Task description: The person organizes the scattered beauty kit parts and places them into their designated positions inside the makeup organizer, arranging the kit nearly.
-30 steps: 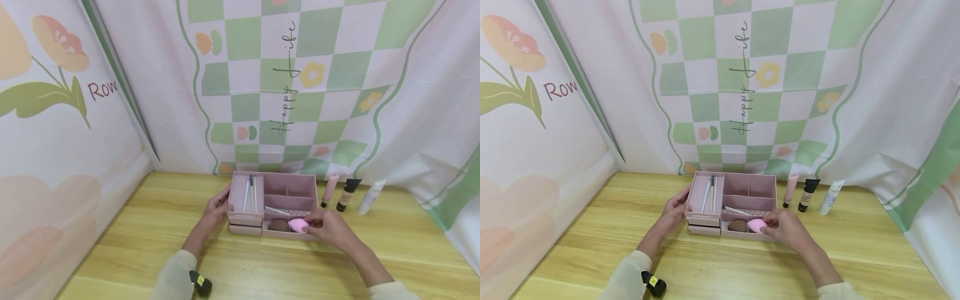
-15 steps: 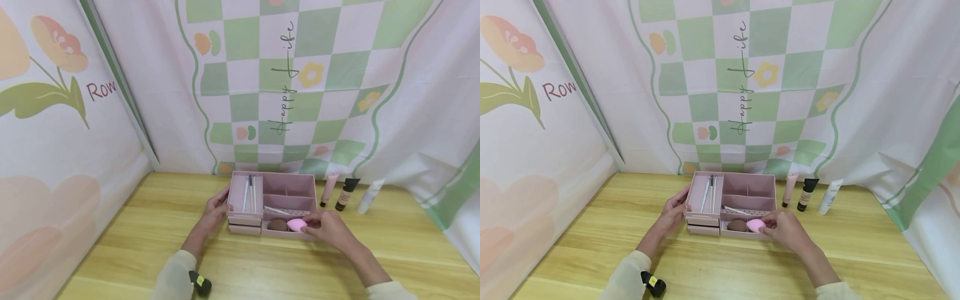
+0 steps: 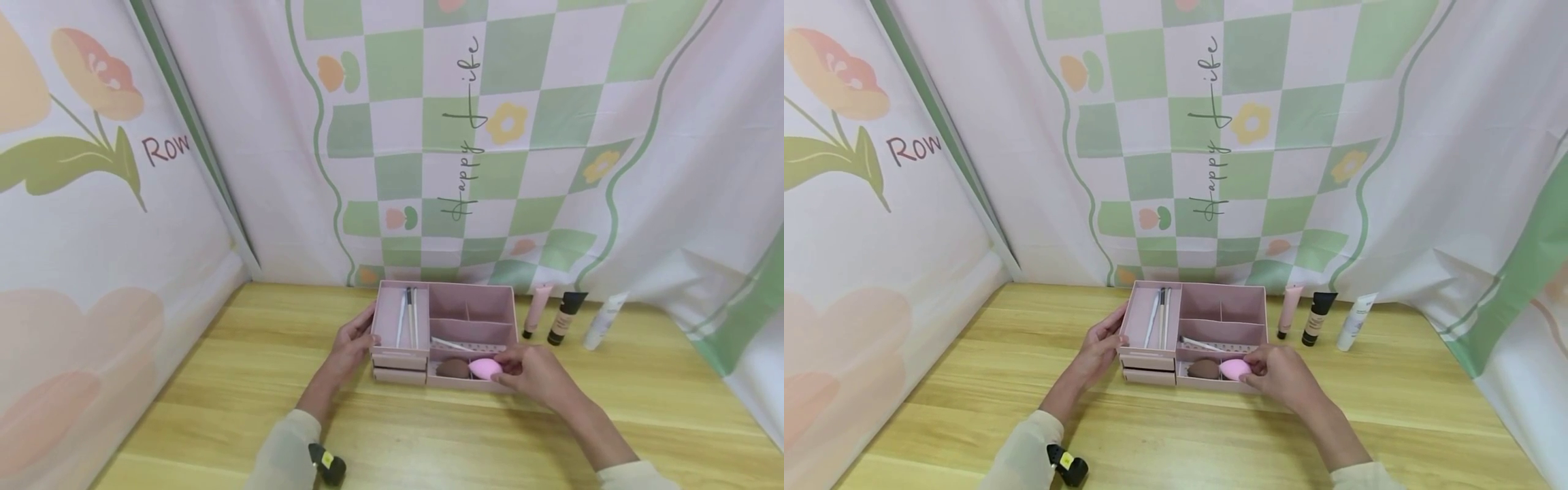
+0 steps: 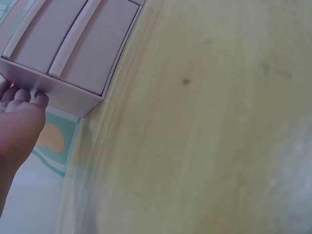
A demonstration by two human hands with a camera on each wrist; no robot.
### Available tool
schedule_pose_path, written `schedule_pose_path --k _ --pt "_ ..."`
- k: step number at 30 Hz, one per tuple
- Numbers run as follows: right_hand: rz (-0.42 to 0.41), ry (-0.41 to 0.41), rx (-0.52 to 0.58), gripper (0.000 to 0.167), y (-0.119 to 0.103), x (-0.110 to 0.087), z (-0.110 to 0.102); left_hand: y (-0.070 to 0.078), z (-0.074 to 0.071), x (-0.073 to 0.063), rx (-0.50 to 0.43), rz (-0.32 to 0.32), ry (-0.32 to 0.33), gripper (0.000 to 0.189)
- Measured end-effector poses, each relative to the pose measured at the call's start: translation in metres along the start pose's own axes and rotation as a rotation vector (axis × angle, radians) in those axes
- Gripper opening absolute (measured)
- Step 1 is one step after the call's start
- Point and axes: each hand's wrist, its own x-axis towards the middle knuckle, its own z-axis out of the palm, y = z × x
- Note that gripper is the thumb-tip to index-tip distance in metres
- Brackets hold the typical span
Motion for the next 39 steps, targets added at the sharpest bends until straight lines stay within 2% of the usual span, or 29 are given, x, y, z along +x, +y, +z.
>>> schedule_pose_path --k 13,22,27,32,39 --pt "0.0 0.0 0.001 0.025 0.0 0.0 -0.001 0.001 -0.001 -0.001 -0.002 -0.004 -0.022 0.079" --pt "0.003 0.009 0.171 0.024 0.006 -0.004 -0.009 0.002 0.001 -0.001 0.001 -0.002 -0.015 0.079" --pt "-0.005 0.048 0.208 0.022 0.012 -0.009 -0.016 0.001 0.0 -0.001 -0.002 -0.001 -0.012 0.079" --pt "0.013 0.102 0.189 0.021 0.017 -0.013 -0.027 0.002 0.0 -0.003 -0.002 -0.003 -0.009 0.08" --pt "0.08 0.195 0.168 0.021 0.032 -0.02 -0.05 0.001 -0.001 0.0 -0.009 -0.007 -0.018 0.08"
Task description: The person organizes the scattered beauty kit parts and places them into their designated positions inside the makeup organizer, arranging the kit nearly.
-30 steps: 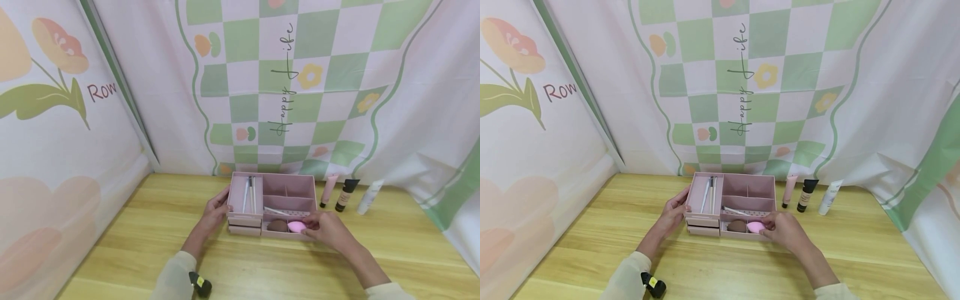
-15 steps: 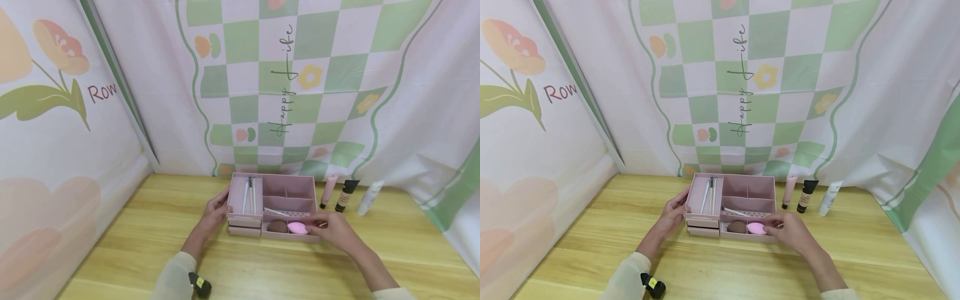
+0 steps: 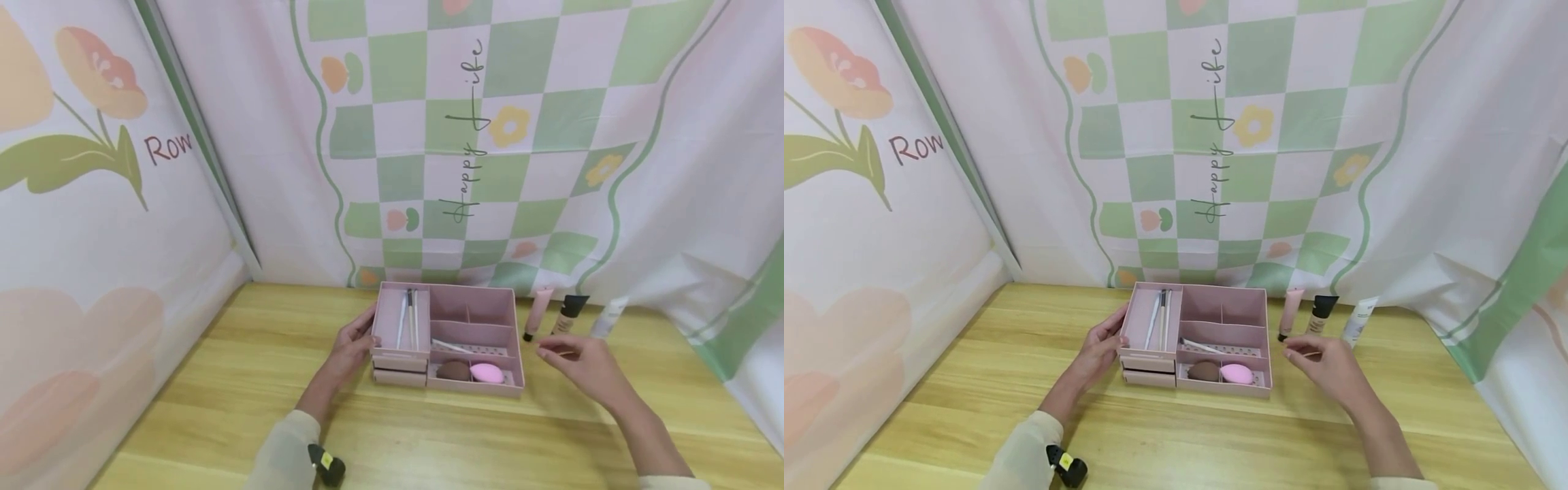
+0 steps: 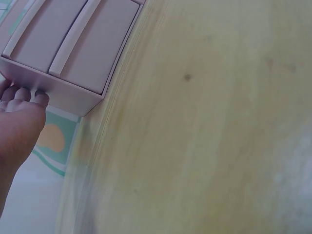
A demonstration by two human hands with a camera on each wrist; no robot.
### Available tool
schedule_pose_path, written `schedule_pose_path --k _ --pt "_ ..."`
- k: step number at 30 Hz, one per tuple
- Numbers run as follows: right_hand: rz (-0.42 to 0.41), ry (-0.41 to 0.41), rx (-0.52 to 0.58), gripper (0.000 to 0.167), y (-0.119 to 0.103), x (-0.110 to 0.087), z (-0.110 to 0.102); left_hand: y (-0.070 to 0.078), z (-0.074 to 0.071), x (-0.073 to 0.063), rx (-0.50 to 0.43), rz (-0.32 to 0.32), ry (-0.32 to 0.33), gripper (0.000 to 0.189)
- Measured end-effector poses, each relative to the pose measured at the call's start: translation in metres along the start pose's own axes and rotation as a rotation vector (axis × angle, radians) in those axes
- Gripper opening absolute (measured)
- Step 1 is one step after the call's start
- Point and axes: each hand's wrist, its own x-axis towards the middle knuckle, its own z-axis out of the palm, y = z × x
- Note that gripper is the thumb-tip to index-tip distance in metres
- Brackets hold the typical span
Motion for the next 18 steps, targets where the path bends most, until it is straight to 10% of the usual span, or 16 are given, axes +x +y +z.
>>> schedule_pose_path --k 13,18 --pt "0.155 0.134 -0.045 0.042 0.024 0.007 -0.06 -0.001 -0.001 0.0 -0.017 0.0 -0.012 0.08" --pt "0.221 0.259 -0.005 0.026 0.038 0.011 -0.077 -0.001 0.0 0.001 -0.014 0.015 -0.001 0.078"
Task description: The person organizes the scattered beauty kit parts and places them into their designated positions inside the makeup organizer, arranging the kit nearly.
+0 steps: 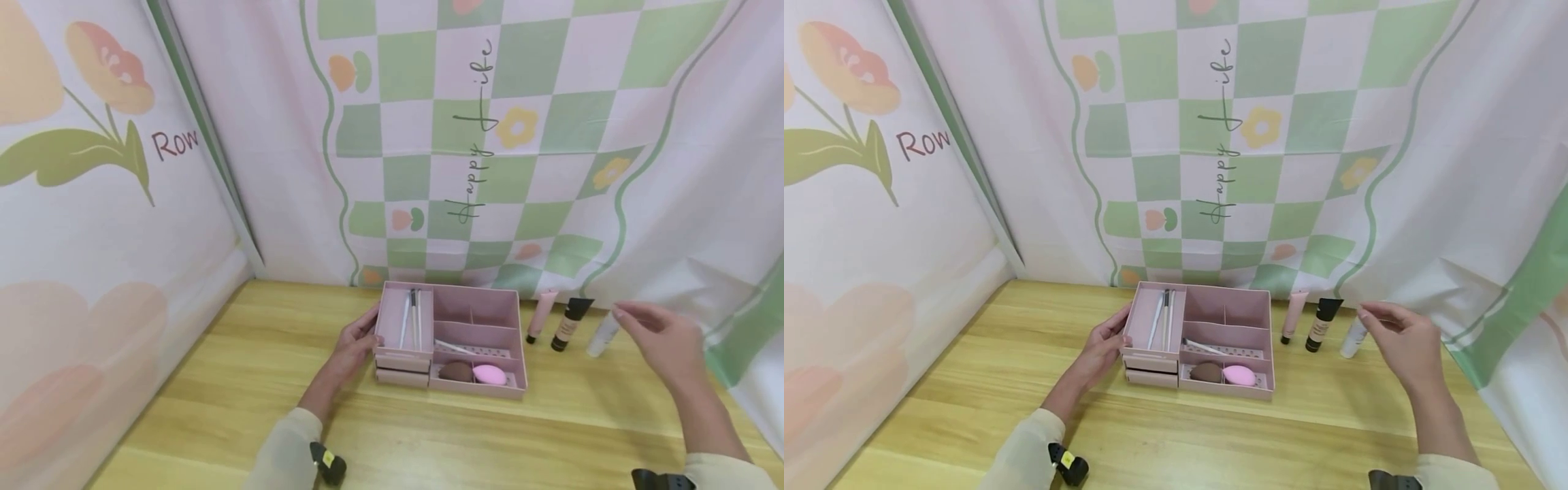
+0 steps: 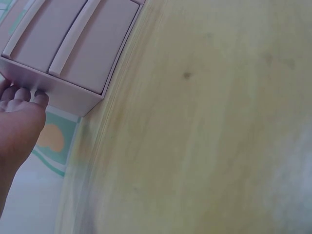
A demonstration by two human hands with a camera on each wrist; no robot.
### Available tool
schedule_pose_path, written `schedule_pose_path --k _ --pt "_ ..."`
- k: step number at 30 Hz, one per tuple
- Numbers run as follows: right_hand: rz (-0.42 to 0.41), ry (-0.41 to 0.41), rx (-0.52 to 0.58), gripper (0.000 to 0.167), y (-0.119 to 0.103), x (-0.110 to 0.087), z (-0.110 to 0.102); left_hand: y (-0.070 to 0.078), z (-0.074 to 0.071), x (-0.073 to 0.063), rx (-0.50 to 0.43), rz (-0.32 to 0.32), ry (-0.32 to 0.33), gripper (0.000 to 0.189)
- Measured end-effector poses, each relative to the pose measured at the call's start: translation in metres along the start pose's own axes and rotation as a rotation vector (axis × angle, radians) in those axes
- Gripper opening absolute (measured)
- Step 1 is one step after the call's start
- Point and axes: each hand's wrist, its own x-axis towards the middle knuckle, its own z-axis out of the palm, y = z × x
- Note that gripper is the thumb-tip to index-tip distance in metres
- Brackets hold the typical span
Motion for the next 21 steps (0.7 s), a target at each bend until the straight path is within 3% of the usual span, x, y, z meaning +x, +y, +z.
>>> schedule_pose_path --k 3,8,17,21 --pt "0.043 0.079 0.079 0.016 0.009 0.005 -0.006 0.0 0.0 0.001 0.007 0.006 0.005 0.078" --pt "0.097 0.136 0.196 0.02 0.024 0.013 -0.012 -0.001 0.0 0.001 0.015 0.004 0.006 0.078" --pt "0.121 -0.011 0.208 0.026 0.038 0.023 -0.01 0.001 -0.001 0.002 0.024 -0.001 0.005 0.079" --pt "0.149 -0.109 0.226 0.038 0.048 0.026 -0.008 0.001 0.0 0.001 0.019 -0.008 0.002 0.079"
